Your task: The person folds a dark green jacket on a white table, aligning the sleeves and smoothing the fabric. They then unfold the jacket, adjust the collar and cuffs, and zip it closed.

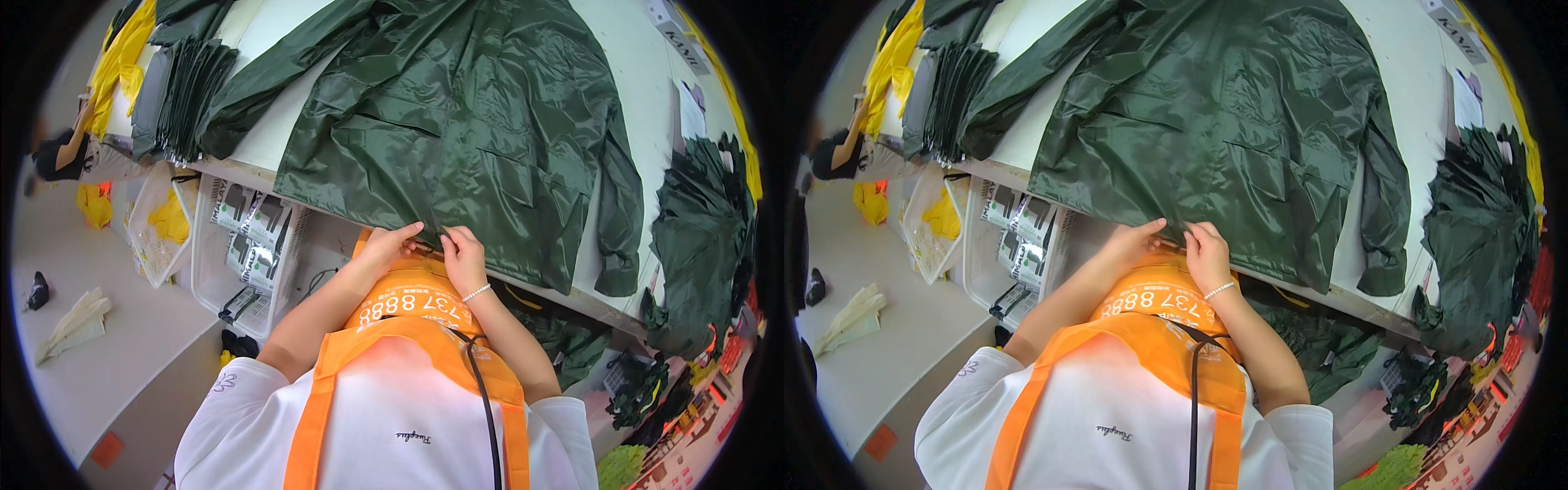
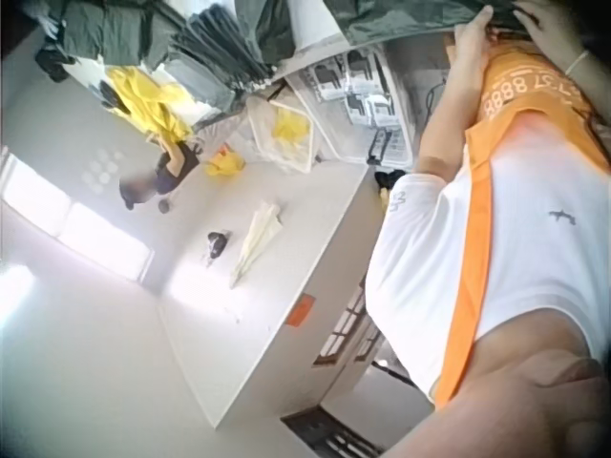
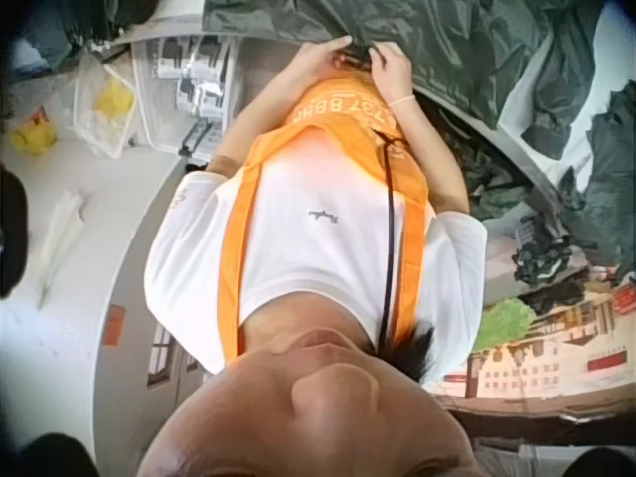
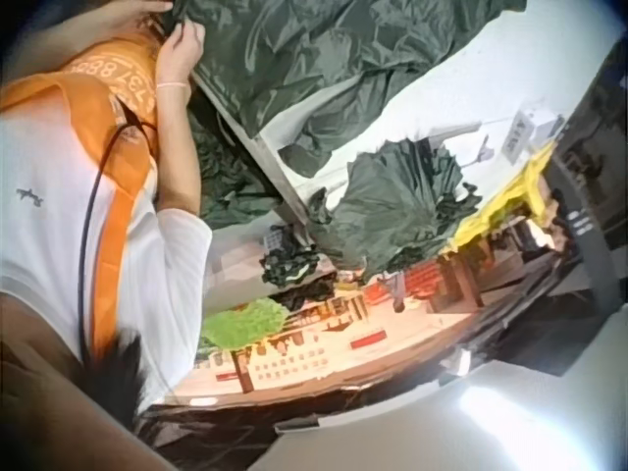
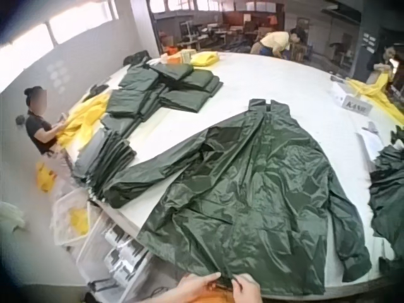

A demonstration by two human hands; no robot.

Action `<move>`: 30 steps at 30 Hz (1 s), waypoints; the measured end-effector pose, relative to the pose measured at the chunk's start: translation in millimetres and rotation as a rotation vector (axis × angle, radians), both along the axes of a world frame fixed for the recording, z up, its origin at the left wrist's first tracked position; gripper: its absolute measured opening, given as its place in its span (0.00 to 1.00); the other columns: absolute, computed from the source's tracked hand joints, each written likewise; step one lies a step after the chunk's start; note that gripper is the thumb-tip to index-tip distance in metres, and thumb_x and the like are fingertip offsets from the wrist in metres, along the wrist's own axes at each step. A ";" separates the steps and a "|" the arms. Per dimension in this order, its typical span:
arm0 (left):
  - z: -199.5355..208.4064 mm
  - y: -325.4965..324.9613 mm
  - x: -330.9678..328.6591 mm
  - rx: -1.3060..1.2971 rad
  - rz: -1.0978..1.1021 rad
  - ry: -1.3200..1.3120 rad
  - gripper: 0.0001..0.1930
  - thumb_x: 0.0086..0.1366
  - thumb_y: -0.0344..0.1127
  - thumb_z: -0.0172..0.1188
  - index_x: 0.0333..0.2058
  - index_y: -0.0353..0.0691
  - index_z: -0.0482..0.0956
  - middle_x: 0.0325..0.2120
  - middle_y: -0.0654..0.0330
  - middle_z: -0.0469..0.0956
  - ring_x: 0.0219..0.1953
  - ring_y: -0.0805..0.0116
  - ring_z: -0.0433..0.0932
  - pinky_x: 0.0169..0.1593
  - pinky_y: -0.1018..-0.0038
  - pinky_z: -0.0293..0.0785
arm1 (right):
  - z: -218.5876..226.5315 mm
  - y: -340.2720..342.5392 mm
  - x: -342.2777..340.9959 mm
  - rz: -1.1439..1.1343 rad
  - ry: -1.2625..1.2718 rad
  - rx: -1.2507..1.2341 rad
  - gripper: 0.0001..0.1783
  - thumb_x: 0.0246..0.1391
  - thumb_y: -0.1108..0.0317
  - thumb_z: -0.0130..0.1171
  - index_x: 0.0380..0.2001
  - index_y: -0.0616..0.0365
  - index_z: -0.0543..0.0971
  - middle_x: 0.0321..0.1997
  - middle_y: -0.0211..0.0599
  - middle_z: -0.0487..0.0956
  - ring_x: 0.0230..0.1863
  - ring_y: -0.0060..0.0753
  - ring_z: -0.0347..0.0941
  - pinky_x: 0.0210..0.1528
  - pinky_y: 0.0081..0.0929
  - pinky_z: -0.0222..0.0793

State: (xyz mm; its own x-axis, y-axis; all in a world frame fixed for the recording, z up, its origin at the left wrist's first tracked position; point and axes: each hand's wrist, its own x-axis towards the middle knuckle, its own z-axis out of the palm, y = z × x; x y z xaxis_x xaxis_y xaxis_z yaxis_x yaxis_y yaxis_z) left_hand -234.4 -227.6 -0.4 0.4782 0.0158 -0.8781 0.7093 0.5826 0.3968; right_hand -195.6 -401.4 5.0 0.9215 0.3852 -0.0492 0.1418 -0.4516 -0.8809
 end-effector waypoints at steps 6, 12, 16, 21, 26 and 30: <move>15.0 -8.7 1.1 0.035 0.125 -0.025 0.09 0.58 0.26 0.58 0.37 0.27 0.74 0.33 0.54 0.76 0.33 0.64 0.75 0.39 0.70 0.75 | 9.3 13.3 7.5 -0.071 -0.222 -0.043 0.09 0.46 0.78 0.59 0.33 0.60 0.80 0.28 0.36 0.75 0.25 0.34 0.72 0.27 0.26 0.68; 15.1 -8.8 -1.7 -0.083 0.213 0.027 0.10 0.60 0.30 0.58 0.39 0.30 0.75 0.35 0.55 0.75 0.38 0.64 0.74 0.41 0.69 0.74 | 8.8 14.6 4.0 0.084 -0.308 -0.106 0.09 0.43 0.75 0.58 0.31 0.55 0.79 0.28 0.33 0.73 0.33 0.38 0.72 0.33 0.33 0.71; 29.7 -14.5 4.9 -0.010 0.135 0.023 0.12 0.60 0.32 0.61 0.39 0.32 0.76 0.36 0.58 0.75 0.38 0.66 0.72 0.42 0.70 0.73 | 13.0 12.4 6.4 0.172 -0.294 -0.097 0.07 0.46 0.73 0.57 0.31 0.56 0.79 0.28 0.33 0.72 0.34 0.39 0.71 0.34 0.33 0.70; 21.9 -19.0 3.5 -0.015 0.130 -0.005 0.13 0.59 0.36 0.63 0.39 0.35 0.77 0.35 0.59 0.76 0.37 0.69 0.73 0.40 0.73 0.73 | 6.2 10.5 7.4 0.192 -0.206 -0.062 0.07 0.48 0.72 0.56 0.33 0.56 0.79 0.31 0.35 0.73 0.35 0.41 0.71 0.36 0.34 0.70; -4.7 -18.6 -8.7 -0.019 0.070 -0.038 0.12 0.62 0.32 0.57 0.43 0.31 0.74 0.36 0.53 0.75 0.36 0.64 0.76 0.38 0.70 0.75 | 8.9 1.8 10.8 0.219 0.052 0.068 0.14 0.48 0.70 0.58 0.40 0.54 0.79 0.34 0.39 0.74 0.38 0.44 0.72 0.40 0.33 0.70; 7.3 -31.2 -0.5 0.136 0.120 -0.078 0.12 0.65 0.30 0.52 0.44 0.28 0.72 0.36 0.54 0.75 0.35 0.63 0.77 0.37 0.69 0.76 | 18.0 -9.3 16.1 0.227 0.127 0.130 0.13 0.49 0.69 0.58 0.40 0.56 0.79 0.36 0.42 0.74 0.39 0.47 0.72 0.43 0.34 0.69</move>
State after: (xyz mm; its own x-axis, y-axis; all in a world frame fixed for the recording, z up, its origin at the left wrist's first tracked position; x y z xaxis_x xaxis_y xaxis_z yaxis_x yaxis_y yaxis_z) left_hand -235.0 -258.7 6.9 0.5326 0.1932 -0.8240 0.6017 0.5983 0.5292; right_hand -179.6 -410.7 23.0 0.8005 0.5918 -0.0949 0.1116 -0.3028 -0.9465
